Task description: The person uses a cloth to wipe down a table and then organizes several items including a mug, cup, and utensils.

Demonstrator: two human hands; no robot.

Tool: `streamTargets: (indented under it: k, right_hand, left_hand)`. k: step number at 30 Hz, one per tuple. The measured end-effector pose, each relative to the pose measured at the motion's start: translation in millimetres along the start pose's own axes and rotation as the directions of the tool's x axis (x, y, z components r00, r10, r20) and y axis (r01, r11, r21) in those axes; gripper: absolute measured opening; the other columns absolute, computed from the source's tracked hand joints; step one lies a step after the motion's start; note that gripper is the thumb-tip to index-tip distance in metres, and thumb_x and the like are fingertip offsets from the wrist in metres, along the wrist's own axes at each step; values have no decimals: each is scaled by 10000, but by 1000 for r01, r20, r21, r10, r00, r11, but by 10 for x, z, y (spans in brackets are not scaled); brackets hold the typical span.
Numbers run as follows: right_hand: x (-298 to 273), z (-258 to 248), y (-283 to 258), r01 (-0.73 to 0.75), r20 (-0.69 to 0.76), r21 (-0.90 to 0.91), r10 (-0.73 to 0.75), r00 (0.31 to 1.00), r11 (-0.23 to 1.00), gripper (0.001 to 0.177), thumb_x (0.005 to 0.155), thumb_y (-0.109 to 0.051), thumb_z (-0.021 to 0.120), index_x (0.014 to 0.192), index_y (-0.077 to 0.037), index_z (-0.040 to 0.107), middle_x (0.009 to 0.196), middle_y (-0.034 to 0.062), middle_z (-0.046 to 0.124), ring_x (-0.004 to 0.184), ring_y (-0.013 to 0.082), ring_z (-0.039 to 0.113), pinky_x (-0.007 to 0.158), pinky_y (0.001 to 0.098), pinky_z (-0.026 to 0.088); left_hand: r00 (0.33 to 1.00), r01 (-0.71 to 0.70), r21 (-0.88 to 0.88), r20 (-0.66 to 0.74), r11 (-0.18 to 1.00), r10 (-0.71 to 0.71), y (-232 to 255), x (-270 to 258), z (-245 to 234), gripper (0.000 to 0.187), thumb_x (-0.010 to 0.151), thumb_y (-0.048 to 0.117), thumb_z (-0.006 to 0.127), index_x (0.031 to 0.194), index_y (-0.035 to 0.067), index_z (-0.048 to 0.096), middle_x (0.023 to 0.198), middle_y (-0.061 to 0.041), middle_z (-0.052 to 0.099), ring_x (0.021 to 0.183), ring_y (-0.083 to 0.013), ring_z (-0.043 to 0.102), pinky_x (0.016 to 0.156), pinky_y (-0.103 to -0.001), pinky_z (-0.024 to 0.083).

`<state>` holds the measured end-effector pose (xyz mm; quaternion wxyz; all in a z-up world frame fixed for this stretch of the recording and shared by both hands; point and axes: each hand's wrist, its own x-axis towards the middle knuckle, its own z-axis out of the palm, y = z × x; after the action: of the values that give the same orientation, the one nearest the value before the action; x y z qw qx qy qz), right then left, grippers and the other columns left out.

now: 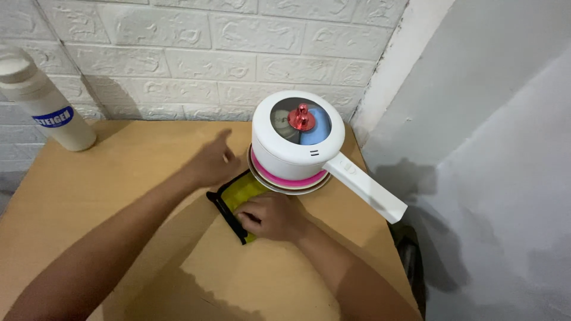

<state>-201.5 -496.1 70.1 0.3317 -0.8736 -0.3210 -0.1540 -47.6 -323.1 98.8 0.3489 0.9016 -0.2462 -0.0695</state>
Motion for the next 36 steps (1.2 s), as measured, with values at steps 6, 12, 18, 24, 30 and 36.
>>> streamTargets:
  k: [6,12,18,24,30,36]
  right_hand:
    - [27,15,-24,-50,49,-87,55,997,995,161,917,-233,703,1010,-115,761,872,80,742,815,273,704,717,422,549]
    - [34,-77,-117,-96,59,-78,101,993,992,155,891,-222,706,991,-118,762,884,82,743,811,277,711,709,413,554]
    - [54,-105,-143,-110,59,-118,117,991,987,156,864,-210,707,975,-130,781,891,75,754,809,268,720,714,402,560]
    - [14,-104,-111,-56,1,-92,56,998,994,173,897,-235,716,997,-110,782,910,91,751,830,287,710,730,411,555]
    - [27,-22,19,-72,101,0,71,992,997,194,925,-220,685,1047,-87,755,912,96,743,824,282,712,736,393,564]
    - [65,-108,-147,-48,28,-93,51,998,994,130,904,-205,719,965,-106,776,880,69,764,813,269,724,711,391,561]
  left_hand:
    - [668,-648,208,-306,733,678,615,45,-337,463,901,261,795,1297,67,657,1219,-165,642,1171,-345,596,1007,-445,498]
    - [758,-547,285,-231,787,611,1357,328,1,547,786,371,818,1261,140,676,1182,-136,648,1122,-347,562,915,-555,379]
    - [801,-474,336,-220,814,557,1393,430,53,445,849,377,781,1226,153,701,1098,-79,691,1109,-308,591,937,-547,400]
    - [504,-737,119,-559,665,659,1142,138,-307,424,943,151,848,1304,34,659,1133,-124,694,992,-265,705,883,-383,562]
    - [633,-531,157,-579,832,513,209,-459,-659,438,939,162,823,1295,-9,634,1113,-166,666,987,-283,674,874,-390,544]
    - [805,-200,304,-491,931,333,-717,-920,-585,442,847,303,837,1204,68,724,990,-154,701,929,-319,659,833,-445,518]
